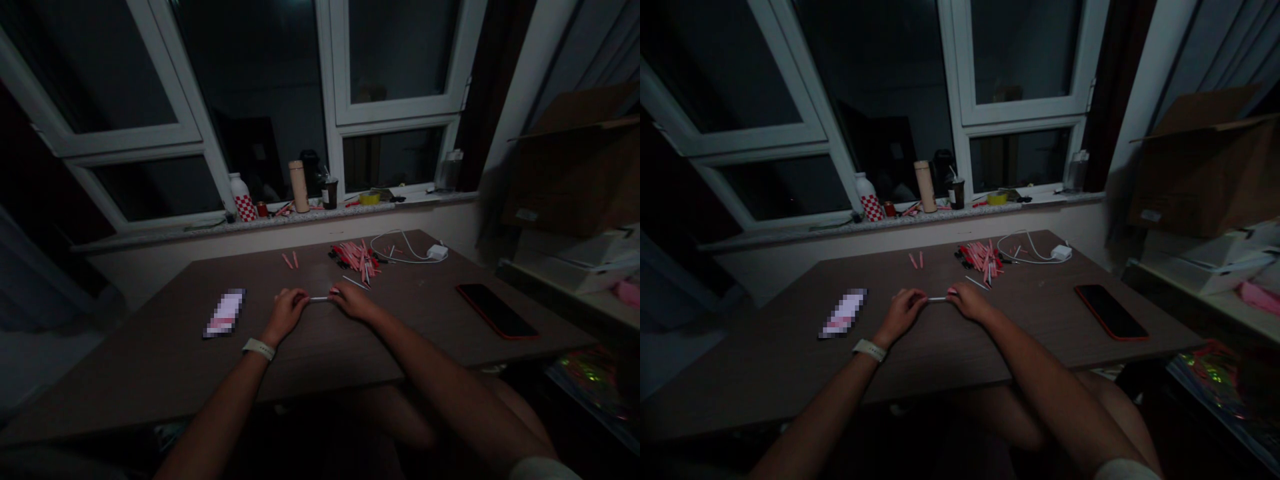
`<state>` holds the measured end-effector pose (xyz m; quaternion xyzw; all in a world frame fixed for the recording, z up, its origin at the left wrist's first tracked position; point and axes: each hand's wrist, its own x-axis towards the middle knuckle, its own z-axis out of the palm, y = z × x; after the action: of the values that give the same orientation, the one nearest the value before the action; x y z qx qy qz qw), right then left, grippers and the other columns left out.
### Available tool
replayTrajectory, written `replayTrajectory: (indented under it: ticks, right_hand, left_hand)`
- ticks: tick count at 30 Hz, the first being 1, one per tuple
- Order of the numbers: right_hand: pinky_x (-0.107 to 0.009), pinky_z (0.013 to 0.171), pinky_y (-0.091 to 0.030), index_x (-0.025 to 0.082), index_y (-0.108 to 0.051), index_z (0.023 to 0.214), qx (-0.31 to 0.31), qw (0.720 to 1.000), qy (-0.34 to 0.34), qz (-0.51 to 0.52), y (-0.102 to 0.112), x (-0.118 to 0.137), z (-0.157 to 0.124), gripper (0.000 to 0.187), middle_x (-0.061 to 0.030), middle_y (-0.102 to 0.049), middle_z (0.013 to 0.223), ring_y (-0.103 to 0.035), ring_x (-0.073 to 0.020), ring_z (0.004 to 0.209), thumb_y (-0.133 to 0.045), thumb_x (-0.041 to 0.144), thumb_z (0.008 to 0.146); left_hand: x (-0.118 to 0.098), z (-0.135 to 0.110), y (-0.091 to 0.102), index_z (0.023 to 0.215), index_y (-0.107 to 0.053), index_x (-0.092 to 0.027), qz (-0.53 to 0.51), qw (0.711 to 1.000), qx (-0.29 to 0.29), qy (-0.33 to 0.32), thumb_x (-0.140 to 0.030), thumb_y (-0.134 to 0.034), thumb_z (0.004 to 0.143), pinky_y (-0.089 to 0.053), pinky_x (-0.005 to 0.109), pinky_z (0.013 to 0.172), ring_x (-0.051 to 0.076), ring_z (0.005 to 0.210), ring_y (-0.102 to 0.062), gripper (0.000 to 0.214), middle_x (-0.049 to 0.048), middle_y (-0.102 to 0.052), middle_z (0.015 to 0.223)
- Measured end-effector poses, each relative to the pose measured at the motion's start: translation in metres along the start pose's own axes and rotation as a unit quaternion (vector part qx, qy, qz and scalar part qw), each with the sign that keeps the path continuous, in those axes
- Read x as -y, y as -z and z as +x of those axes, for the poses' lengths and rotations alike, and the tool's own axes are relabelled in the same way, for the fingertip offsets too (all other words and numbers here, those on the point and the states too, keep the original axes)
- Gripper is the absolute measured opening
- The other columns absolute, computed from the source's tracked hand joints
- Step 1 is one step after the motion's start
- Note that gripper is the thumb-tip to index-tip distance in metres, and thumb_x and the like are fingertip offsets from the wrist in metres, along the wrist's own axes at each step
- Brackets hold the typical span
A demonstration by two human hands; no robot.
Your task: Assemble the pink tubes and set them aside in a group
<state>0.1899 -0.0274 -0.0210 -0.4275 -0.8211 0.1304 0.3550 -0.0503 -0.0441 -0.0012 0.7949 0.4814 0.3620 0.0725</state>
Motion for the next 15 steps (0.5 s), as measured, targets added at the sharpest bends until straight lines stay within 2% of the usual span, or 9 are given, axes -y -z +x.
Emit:
replayTrajectory:
  ticks: [5,11,13,15]
  right_hand:
    - [-0.029,0.079,-0.045,0.018,-0.069,0.089,0.024,0.998,0.053,0.021,0.0007,0.0036,-0.0011,0.017,-0.0081,-0.069,0.092,-0.062,-0.0204,0.088,-0.056,0.024,0.098]
    - [-0.029,0.080,-0.045,0.017,-0.068,0.090,0.027,0.998,0.045,0.034,0.0019,0.0054,-0.0024,0.017,-0.0084,-0.069,0.093,-0.061,-0.0200,0.088,-0.054,0.023,0.099]
    - [-0.030,0.081,-0.045,0.017,-0.067,0.092,0.021,0.998,0.037,0.036,0.0023,0.0044,-0.0022,0.016,-0.0091,-0.069,0.094,-0.061,-0.0204,0.088,-0.054,0.023,0.099]
    - [-0.031,0.082,-0.045,0.017,-0.067,0.093,0.012,0.999,0.036,0.037,0.0024,0.0019,-0.0016,0.014,-0.0095,-0.069,0.096,-0.061,-0.0208,0.090,-0.055,0.022,0.098]
  left_hand:
    - [0.0068,0.0013,-0.0046,0.092,-0.071,-0.022,-0.075,0.997,-0.031,0.008,-0.039,-0.068,0.087,-0.051,0.035,0.078,0.021,0.083,-0.064,0.018,0.0047,-0.067,0.086]
    - [0.0027,0.0023,-0.0068,0.098,-0.070,-0.020,-0.161,0.986,-0.044,0.032,-0.046,-0.072,0.083,-0.054,0.035,0.078,0.021,0.084,-0.066,0.030,0.0068,-0.069,0.096]
    - [-0.0001,0.0028,-0.0056,0.105,-0.068,-0.021,-0.149,0.987,-0.053,0.042,-0.046,-0.071,0.084,-0.053,0.035,0.079,0.021,0.086,-0.064,0.033,0.0076,-0.071,0.102]
    - [-0.0005,0.0027,-0.0041,0.108,-0.067,-0.021,-0.090,0.991,-0.077,0.059,-0.045,-0.067,0.088,-0.051,0.038,0.084,0.023,0.091,-0.062,0.032,0.0086,-0.071,0.107]
